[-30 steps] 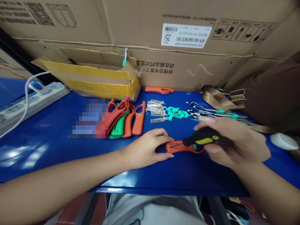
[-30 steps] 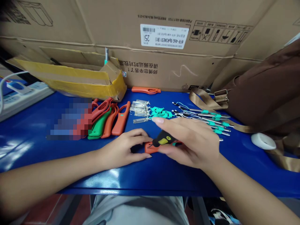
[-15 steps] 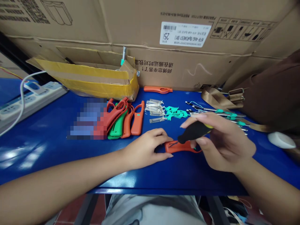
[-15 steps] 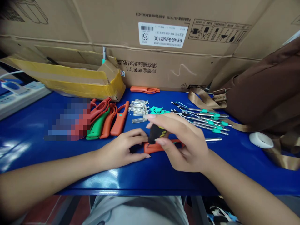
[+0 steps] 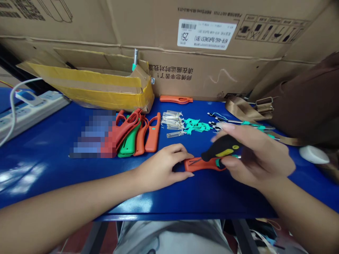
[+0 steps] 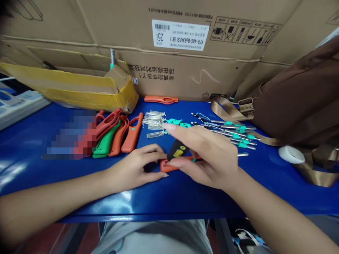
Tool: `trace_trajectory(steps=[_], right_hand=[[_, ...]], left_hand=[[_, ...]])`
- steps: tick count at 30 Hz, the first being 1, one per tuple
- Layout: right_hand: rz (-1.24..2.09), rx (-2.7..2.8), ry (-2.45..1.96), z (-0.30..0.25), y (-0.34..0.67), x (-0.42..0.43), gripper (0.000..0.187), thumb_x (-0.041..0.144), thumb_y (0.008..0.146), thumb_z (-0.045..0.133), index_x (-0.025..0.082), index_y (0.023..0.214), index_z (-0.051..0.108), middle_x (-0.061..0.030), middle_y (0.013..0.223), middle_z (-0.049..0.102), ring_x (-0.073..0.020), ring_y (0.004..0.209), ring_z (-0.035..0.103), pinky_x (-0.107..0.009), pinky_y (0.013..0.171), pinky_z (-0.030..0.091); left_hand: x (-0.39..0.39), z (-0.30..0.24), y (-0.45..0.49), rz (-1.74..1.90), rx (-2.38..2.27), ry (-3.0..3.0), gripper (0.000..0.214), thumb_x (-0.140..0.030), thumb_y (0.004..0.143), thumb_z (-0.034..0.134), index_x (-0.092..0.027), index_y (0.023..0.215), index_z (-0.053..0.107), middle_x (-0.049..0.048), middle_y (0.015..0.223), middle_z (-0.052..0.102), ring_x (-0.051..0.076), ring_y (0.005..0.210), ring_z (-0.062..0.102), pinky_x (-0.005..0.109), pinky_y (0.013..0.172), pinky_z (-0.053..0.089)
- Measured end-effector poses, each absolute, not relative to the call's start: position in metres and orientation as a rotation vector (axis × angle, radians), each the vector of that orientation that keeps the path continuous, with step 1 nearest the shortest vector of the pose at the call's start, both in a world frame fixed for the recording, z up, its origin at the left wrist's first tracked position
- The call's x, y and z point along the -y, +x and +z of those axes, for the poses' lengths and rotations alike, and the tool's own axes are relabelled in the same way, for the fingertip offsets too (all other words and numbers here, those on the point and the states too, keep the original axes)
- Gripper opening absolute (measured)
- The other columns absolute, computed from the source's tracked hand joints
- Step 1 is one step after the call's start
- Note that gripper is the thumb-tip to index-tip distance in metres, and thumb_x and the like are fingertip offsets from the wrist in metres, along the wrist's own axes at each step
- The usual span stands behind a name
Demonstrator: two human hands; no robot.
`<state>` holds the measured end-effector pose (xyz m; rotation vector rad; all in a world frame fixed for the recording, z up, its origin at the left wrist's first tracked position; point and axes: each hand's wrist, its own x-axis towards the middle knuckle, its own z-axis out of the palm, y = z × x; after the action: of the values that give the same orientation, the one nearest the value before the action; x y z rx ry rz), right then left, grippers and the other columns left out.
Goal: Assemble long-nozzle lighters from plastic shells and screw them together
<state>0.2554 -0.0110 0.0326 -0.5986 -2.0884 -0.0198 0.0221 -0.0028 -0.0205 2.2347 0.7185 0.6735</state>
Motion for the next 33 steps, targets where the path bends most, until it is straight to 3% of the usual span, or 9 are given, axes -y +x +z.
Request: trace_trajectory(steps=[3,8,13,18,23,26,28,31,33], right_hand=[[0.258,2.121,-0.630,0.0319,0.2550,0.0116,0.059,0.024,0.100,0.052,0.030,0.157,0.041,-0.0079,0.136,0.069,-0.0278,0.098,0.075,-0.044,0.074,0.064],[0.014,2.046,-0.497,0.0312,0.2537,0.0074,0.065,0.022,0.084,0.078,0.034,0.144,0.058,-0.0027,0.107,0.079,-0.0233,0.073,0.070,-0.039,0.062,0.061],[0.216,2.124,-0.525,0.0330,0.2538,0.0063,0.058,0.020,0.098,0.053,0.027,0.155,0.045,-0.0106,0.132,0.070,-0.0281,0.105,0.073,-0.047,0.087,0.062],[-0.053,2.051,-0.469,0.0349,0.2535,0.0074,0.056,0.027,0.087,0.077,0.027,0.141,0.061,-0.0058,0.102,0.079,-0.0224,0.080,0.072,-0.036,0.068,0.062],[0.188,2.134,-0.686,0.0365,0.2555,0.0110,0.055,0.023,0.102,0.049,0.027,0.156,0.042,-0.0089,0.126,0.073,-0.0213,0.087,0.074,-0.039,0.075,0.063],[0.018,2.098,-0.611,0.0373,0.2556,0.0105,0.053,0.025,0.093,0.068,0.029,0.145,0.056,-0.0045,0.104,0.078,-0.0197,0.074,0.072,-0.033,0.066,0.062],[-0.128,2.095,-0.596,0.0380,0.2555,0.0103,0.054,0.027,0.090,0.074,0.028,0.142,0.060,-0.0043,0.099,0.079,-0.0213,0.076,0.073,-0.033,0.065,0.061],[0.067,2.165,-0.666,0.0385,0.2548,0.0116,0.054,0.024,0.102,0.052,0.027,0.155,0.044,-0.0081,0.122,0.075,-0.0234,0.092,0.074,-0.038,0.078,0.063],[0.222,2.168,-0.640,0.0383,0.2537,0.0120,0.054,0.021,0.102,0.050,0.027,0.156,0.043,-0.0084,0.125,0.073,-0.0231,0.093,0.074,-0.041,0.083,0.062]], left_hand=[[0.0027,-0.0204,0.0220,0.679,-0.715,2.256,0.026,-0.029,0.089,0.076,-0.017,0.112,0.070,0.0063,0.104,0.064,0.020,0.097,0.064,0.034,0.093,0.055],[0.0025,-0.0201,0.0220,0.670,-0.713,2.251,0.025,-0.029,0.090,0.075,-0.015,0.111,0.070,0.0064,0.103,0.063,0.019,0.096,0.064,0.033,0.090,0.055],[0.0028,-0.0201,0.0221,0.671,-0.715,2.249,0.029,-0.030,0.090,0.076,-0.016,0.115,0.069,0.0064,0.105,0.063,0.019,0.096,0.064,0.033,0.092,0.054],[0.0026,-0.0210,0.0222,0.658,-0.714,2.239,0.030,-0.029,0.090,0.075,-0.015,0.116,0.069,0.0067,0.105,0.063,0.019,0.097,0.064,0.032,0.092,0.054],[0.0025,-0.0223,0.0217,0.681,-0.701,2.255,0.033,-0.029,0.089,0.076,-0.012,0.117,0.069,0.0072,0.105,0.063,0.019,0.097,0.063,0.032,0.092,0.053],[0.0026,-0.0225,0.0217,0.685,-0.703,2.253,0.032,-0.028,0.090,0.076,-0.012,0.116,0.069,0.0073,0.105,0.062,0.019,0.096,0.063,0.031,0.091,0.053],[0.0027,-0.0221,0.0220,0.680,-0.704,2.250,0.030,-0.027,0.090,0.076,-0.012,0.115,0.069,0.0073,0.105,0.062,0.019,0.096,0.063,0.031,0.091,0.053],[0.0027,-0.0213,0.0225,0.676,-0.708,2.251,0.030,-0.029,0.090,0.076,-0.012,0.114,0.069,0.0070,0.104,0.062,0.019,0.096,0.063,0.032,0.091,0.053],[0.0027,-0.0211,0.0225,0.681,-0.709,2.252,0.030,-0.029,0.089,0.076,-0.013,0.113,0.070,0.0065,0.103,0.062,0.019,0.095,0.062,0.031,0.090,0.053]])
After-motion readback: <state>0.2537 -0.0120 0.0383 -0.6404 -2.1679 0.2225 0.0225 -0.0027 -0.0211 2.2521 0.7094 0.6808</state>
